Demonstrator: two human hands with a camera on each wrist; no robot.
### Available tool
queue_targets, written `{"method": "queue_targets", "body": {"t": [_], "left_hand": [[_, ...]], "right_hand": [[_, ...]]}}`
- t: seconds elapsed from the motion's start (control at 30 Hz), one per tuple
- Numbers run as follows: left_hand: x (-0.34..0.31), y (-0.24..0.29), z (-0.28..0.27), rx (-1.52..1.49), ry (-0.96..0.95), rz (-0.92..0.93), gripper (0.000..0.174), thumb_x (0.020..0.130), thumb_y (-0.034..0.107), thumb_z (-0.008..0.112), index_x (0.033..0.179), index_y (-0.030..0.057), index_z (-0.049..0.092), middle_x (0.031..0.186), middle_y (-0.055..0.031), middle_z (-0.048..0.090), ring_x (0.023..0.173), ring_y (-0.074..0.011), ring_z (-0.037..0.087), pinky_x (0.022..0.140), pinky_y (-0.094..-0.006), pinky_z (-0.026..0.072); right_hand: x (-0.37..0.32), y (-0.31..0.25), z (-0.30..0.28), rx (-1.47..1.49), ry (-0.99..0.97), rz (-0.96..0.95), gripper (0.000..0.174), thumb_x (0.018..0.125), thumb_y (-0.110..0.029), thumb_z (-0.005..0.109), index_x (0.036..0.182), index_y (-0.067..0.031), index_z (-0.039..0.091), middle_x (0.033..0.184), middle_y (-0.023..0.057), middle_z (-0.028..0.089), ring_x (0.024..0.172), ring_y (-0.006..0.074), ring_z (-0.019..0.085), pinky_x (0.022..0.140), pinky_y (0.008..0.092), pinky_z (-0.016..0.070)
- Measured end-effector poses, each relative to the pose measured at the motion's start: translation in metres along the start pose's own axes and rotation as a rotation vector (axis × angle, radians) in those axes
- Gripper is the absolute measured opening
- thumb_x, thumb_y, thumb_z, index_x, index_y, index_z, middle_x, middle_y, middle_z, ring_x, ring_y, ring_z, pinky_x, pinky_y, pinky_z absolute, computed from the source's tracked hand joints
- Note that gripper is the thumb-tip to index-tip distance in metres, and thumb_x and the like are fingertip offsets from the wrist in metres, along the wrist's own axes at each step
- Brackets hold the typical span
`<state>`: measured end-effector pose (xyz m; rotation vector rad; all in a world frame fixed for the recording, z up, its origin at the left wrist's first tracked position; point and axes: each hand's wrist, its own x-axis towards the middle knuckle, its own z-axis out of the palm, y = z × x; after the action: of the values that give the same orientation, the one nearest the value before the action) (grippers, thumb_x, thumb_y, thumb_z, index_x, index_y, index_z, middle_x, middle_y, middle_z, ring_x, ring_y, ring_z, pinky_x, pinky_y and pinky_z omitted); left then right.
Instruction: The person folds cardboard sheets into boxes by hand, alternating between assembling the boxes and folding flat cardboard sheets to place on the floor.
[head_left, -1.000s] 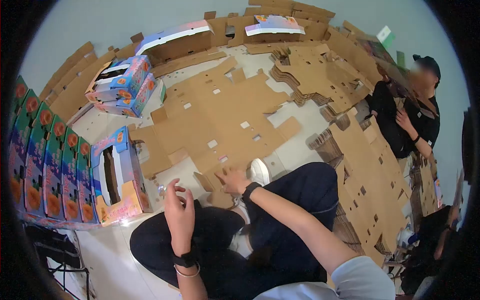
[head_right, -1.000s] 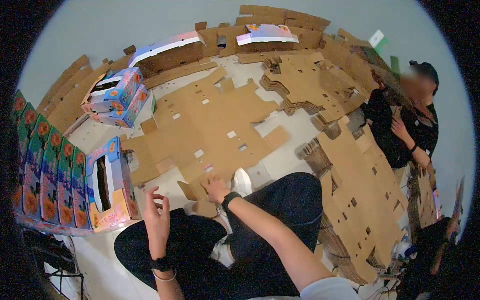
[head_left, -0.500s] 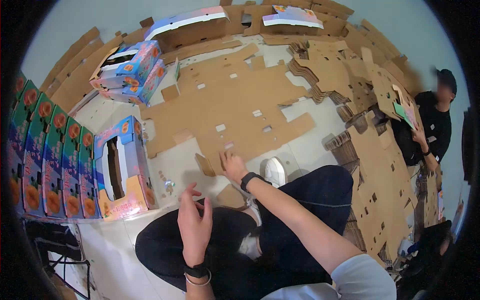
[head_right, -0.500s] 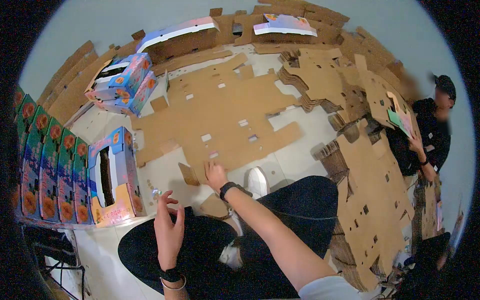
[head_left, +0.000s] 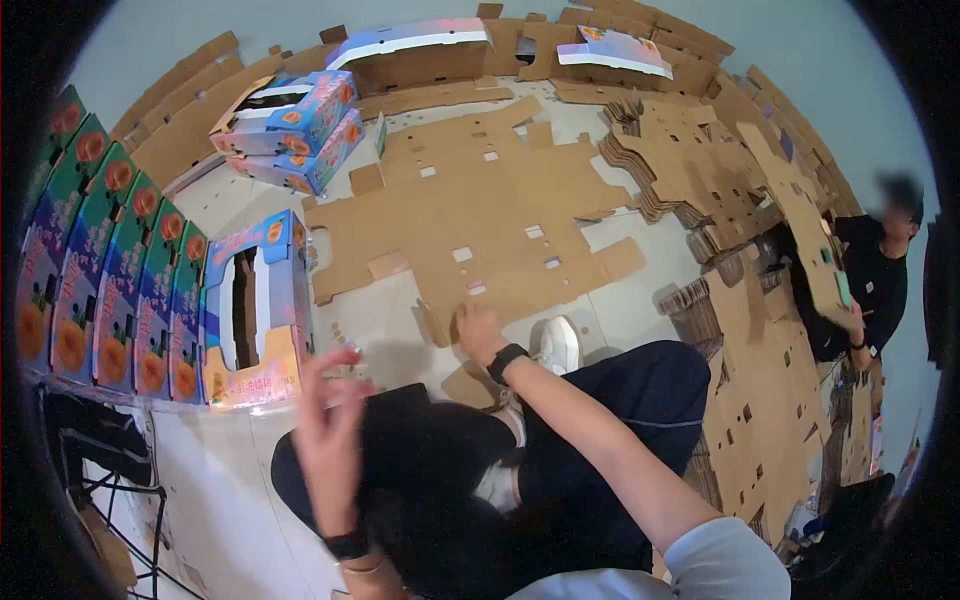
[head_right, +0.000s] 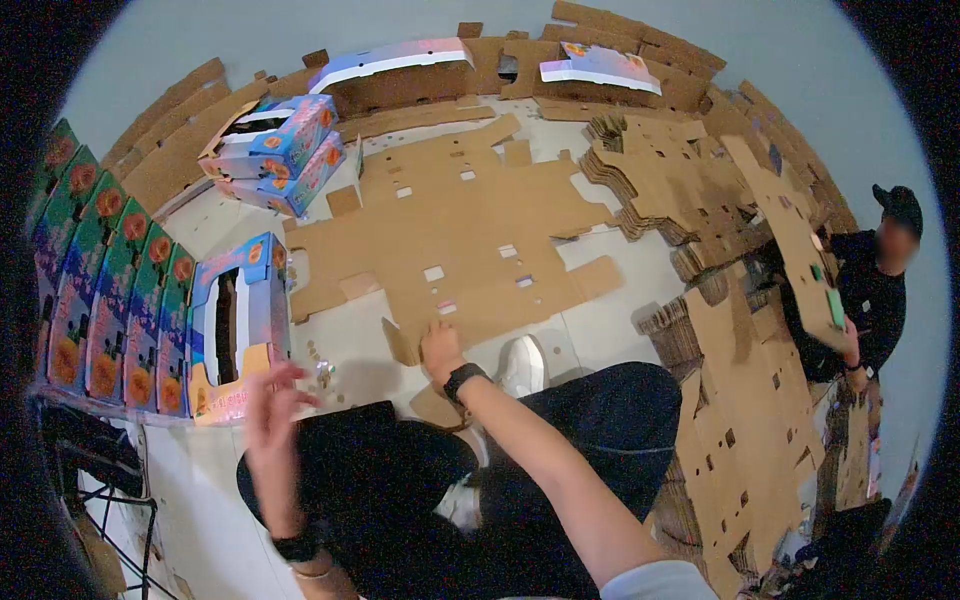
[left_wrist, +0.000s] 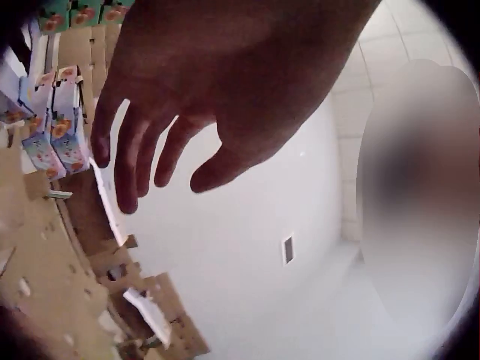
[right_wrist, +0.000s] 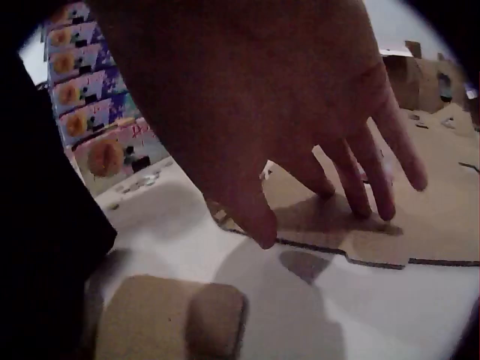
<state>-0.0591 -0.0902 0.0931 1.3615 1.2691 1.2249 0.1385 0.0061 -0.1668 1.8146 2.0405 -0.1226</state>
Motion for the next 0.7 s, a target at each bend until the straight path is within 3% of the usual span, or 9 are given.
{"method": "queue_targets", "body": {"t": [0.07, 0.17, 0.27, 0.37, 0.4, 0.5, 0.53, 0.63, 0.7], "left_hand": [[0.009, 0.029, -0.040, 0.148, 0.195, 0.094, 0.024, 0.092, 0.017, 0.048, 0.106, -0.0007, 0.057, 0.095, -0.0071, 0.060, 0.077, -0.0128, 0.058, 0.081, -0.0270, 0.0426], [0.029, 0.023, -0.110, 0.226, 0.329, 0.168, 0.027, 0.093, 0.023, 0.048, 0.104, 0.0004, 0.057, 0.093, -0.0056, 0.058, 0.076, -0.0123, 0.055, 0.079, -0.0262, 0.0418], [0.063, -0.065, -0.204, 0.190, 0.321, 0.009, 0.026, 0.090, 0.023, 0.055, 0.104, 0.0010, 0.056, 0.099, -0.0054, 0.056, 0.083, -0.0133, 0.055, 0.080, -0.0283, 0.0437], [0.082, -0.189, -0.251, 0.508, 0.246, -0.027, 0.039, 0.082, 0.021, 0.067, 0.111, -0.0005, 0.053, 0.111, -0.0083, 0.054, 0.094, -0.0188, 0.055, 0.084, -0.0312, 0.0454], [0.086, -0.234, -0.257, 0.558, 0.218, -0.074, 0.057, 0.075, 0.022, 0.075, 0.120, 0.0001, 0.048, 0.122, -0.0116, 0.050, 0.107, -0.0234, 0.051, 0.091, -0.0337, 0.0425], [0.084, -0.239, -0.211, 0.960, -0.109, 0.067, 0.092, 0.063, 0.040, 0.083, 0.131, -0.0012, 0.038, 0.138, -0.0224, 0.034, 0.130, -0.0356, 0.032, 0.107, -0.0422, 0.0280], [0.092, -0.242, -0.206, 0.953, -0.122, 0.071, 0.092, 0.063, 0.040, 0.083, 0.131, -0.0012, 0.038, 0.138, -0.0224, 0.034, 0.130, -0.0356, 0.032, 0.107, -0.0422, 0.0280], [0.123, -0.244, -0.180, 1.187, -0.227, -0.179, 0.106, 0.057, 0.053, 0.082, 0.134, -0.0028, 0.036, 0.143, -0.0263, 0.029, 0.133, -0.0383, 0.029, 0.109, -0.0427, 0.0255], [0.144, -0.231, -0.171, 1.030, -0.104, -0.383, 0.113, 0.058, 0.060, 0.078, 0.135, -0.0089, 0.031, 0.134, -0.0305, 0.040, 0.127, -0.0414, 0.039, 0.108, -0.0453, 0.0271]], "right_hand": [[-0.021, -0.001, -0.024, 0.394, 0.422, -0.123, 0.050, 0.079, -0.019, 0.058, 0.123, 0.0008, 0.047, 0.109, 0.0124, 0.054, 0.091, 0.0293, 0.061, 0.070, 0.0392, 0.0506], [-0.014, -0.042, 0.018, 0.479, 0.580, -0.339, 0.040, 0.078, -0.017, 0.058, 0.113, 0.0006, 0.053, 0.100, 0.0126, 0.054, 0.084, 0.0303, 0.060, 0.069, 0.0403, 0.0503], [-0.008, -0.072, 0.026, 0.278, 0.630, -0.180, 0.032, 0.077, -0.012, 0.056, 0.106, 0.0001, 0.057, 0.095, 0.0113, 0.055, 0.082, 0.0292, 0.061, 0.068, 0.0390, 0.0507], [0.003, -0.073, 0.008, 0.235, 0.322, -0.224, 0.032, 0.078, -0.010, 0.054, 0.108, 0.0010, 0.057, 0.102, 0.0119, 0.055, 0.089, 0.0298, 0.062, 0.070, 0.0361, 0.0519], [0.007, -0.074, 0.002, 0.232, 0.188, -0.272, 0.033, 0.078, -0.010, 0.054, 0.109, 0.0012, 0.056, 0.108, 0.0121, 0.055, 0.091, 0.0299, 0.062, 0.071, 0.0352, 0.0523], [0.008, -0.069, -0.009, 0.320, 0.179, -0.244, 0.031, 0.077, -0.013, 0.057, 0.106, -0.0047, 0.062, 0.113, 0.0173, 0.052, 0.098, 0.0283, 0.058, 0.075, 0.0376, 0.0502], [0.006, -0.070, 0.001, 0.319, 0.173, -0.230, 0.031, 0.077, -0.013, 0.057, 0.106, -0.0047, 0.062, 0.113, 0.0173, 0.052, 0.098, 0.0283, 0.058, 0.075, 0.0376, 0.0502], [-0.011, -0.059, 0.008, 0.226, 0.558, -0.221, 0.042, 0.077, -0.016, 0.058, 0.118, -0.0070, 0.055, 0.116, 0.0183, 0.054, 0.096, 0.0309, 0.061, 0.077, 0.0406, 0.0501], [-0.043, -0.046, -0.020, 0.560, 0.483, -0.542, 0.056, 0.082, -0.014, 0.056, 0.135, -0.0077, 0.040, 0.119, 0.0164, 0.057, 0.106, 0.0359, 0.057, 0.086, 0.0439, 0.0481]]}}
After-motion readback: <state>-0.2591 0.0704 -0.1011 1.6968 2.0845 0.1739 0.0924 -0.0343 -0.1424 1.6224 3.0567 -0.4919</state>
